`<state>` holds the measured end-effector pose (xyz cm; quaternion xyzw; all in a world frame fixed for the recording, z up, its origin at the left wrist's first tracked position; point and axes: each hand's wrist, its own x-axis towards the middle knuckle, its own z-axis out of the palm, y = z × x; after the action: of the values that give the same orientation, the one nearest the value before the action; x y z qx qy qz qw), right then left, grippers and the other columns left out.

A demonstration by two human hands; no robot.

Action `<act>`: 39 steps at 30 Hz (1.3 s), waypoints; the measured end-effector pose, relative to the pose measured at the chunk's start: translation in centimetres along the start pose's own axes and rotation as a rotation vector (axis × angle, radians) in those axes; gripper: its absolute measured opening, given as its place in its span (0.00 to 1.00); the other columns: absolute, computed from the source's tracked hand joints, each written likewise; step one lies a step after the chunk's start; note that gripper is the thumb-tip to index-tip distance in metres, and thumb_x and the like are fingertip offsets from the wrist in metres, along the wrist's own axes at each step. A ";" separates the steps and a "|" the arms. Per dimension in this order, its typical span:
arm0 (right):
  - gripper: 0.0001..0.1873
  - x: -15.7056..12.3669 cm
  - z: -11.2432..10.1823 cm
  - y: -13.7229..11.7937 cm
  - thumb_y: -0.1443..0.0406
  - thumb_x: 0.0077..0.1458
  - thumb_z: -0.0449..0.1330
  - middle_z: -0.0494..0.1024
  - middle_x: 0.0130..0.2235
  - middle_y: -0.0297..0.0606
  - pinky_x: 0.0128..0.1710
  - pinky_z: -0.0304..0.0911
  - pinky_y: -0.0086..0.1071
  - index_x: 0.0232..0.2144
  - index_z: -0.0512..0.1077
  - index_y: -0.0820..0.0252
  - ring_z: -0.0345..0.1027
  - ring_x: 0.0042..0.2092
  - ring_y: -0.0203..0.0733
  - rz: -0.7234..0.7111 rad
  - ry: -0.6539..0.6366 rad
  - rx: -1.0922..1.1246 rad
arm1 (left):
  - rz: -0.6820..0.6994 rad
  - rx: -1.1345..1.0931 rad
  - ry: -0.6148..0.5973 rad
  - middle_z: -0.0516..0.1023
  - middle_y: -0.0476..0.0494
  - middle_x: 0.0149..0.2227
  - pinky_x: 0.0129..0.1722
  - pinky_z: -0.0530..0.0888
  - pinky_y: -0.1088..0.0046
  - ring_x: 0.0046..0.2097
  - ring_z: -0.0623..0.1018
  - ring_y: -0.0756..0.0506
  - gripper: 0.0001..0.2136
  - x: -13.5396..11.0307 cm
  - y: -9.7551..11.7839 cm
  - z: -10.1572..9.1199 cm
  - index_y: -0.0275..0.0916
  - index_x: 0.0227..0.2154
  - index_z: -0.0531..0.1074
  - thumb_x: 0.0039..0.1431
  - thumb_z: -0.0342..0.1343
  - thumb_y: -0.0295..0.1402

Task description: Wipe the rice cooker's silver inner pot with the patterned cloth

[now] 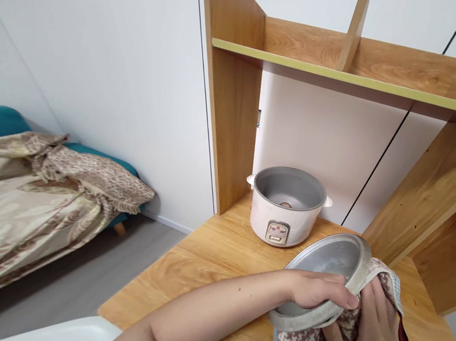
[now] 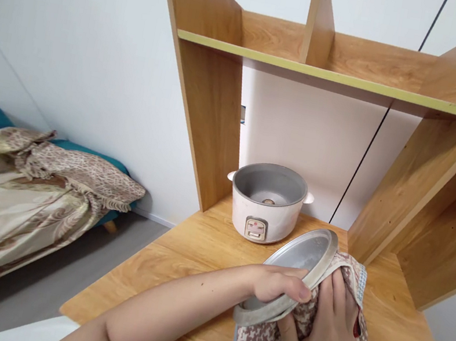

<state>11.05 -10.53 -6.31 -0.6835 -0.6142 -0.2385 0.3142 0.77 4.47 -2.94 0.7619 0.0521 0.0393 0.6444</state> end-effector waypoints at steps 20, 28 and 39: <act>0.39 -0.3 0.2 0.6 0.47 0.63 0.54 0.62 0.67 0.50 0.58 0.61 0.58 0.69 0.52 0.57 0.57 0.66 0.62 0.023 -0.045 0.055 | -0.015 0.030 -0.070 0.65 0.50 0.24 0.36 0.64 0.66 0.31 0.65 0.49 0.19 -0.2 0.1 0.0 0.38 0.23 0.64 0.57 0.52 0.50; 0.39 -0.4 0.3 0.8 0.47 0.63 0.53 0.62 0.67 0.52 0.59 0.60 0.59 0.69 0.52 0.58 0.57 0.66 0.63 0.018 -0.062 0.055 | 0.017 0.001 -0.063 0.68 0.51 0.26 0.38 0.66 0.68 0.33 0.67 0.49 0.15 -0.3 0.5 0.2 0.38 0.28 0.67 0.58 0.51 0.46; 0.39 0.1 -0.6 0.9 0.47 0.61 0.56 0.62 0.67 0.52 0.58 0.62 0.60 0.68 0.53 0.55 0.56 0.67 0.64 0.072 -0.108 0.161 | 0.026 0.098 -0.170 0.60 0.50 0.21 0.31 0.62 0.67 0.27 0.62 0.50 0.20 -0.3 0.8 0.0 0.39 0.18 0.60 0.54 0.54 0.49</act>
<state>11.98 -10.90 -5.96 -0.6895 -0.6226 -0.1397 0.3426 0.46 4.31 -2.19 0.7938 -0.0106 -0.0197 0.6078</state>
